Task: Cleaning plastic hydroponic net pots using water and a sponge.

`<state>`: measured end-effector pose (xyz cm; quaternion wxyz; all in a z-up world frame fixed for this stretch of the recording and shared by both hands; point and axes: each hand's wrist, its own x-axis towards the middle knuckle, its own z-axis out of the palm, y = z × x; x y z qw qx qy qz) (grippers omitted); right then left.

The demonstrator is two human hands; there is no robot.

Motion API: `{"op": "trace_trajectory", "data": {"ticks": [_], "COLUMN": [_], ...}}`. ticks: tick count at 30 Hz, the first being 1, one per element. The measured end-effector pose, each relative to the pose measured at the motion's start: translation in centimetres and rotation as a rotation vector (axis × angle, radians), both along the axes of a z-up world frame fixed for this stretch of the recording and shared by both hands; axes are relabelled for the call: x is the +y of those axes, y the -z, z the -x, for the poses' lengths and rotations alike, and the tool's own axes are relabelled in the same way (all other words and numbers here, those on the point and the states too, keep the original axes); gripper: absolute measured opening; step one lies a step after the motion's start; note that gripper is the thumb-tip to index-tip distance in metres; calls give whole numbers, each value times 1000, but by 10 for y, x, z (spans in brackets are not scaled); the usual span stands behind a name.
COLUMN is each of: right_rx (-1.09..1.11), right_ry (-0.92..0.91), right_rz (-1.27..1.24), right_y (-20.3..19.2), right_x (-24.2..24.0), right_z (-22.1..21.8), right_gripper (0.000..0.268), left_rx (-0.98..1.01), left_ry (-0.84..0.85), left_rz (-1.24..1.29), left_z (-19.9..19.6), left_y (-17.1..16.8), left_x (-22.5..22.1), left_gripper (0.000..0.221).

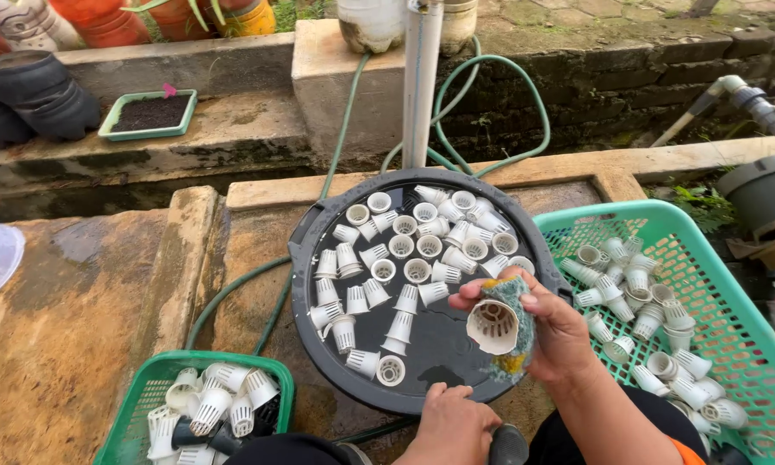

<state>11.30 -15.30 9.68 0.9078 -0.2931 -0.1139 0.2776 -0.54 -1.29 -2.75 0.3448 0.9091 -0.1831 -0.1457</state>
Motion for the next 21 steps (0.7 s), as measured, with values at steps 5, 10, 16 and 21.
{"op": "trace_trajectory", "data": {"ticks": [5, 10, 16, 21], "right_rx": [-56, -207, 131, 410], "right_ry": [222, 472, 1065, 1209], "right_rz": [-17, 251, 805, 534], "right_y": [-44, -54, 32, 199], "right_x": [-64, -213, -347, -436], "right_z": [14, 71, 192, 297], "right_gripper": [29, 22, 25, 24], "left_rx": [27, -62, 248, 96], "left_ry": [108, 134, 76, 52], "left_rz": [-120, -262, -546, -526], "left_z": [1, -7, -14, -12], "left_y": [-5, -1, -41, 19], "left_x": [19, 21, 17, 38], "left_gripper": [35, 48, 28, 35]}}
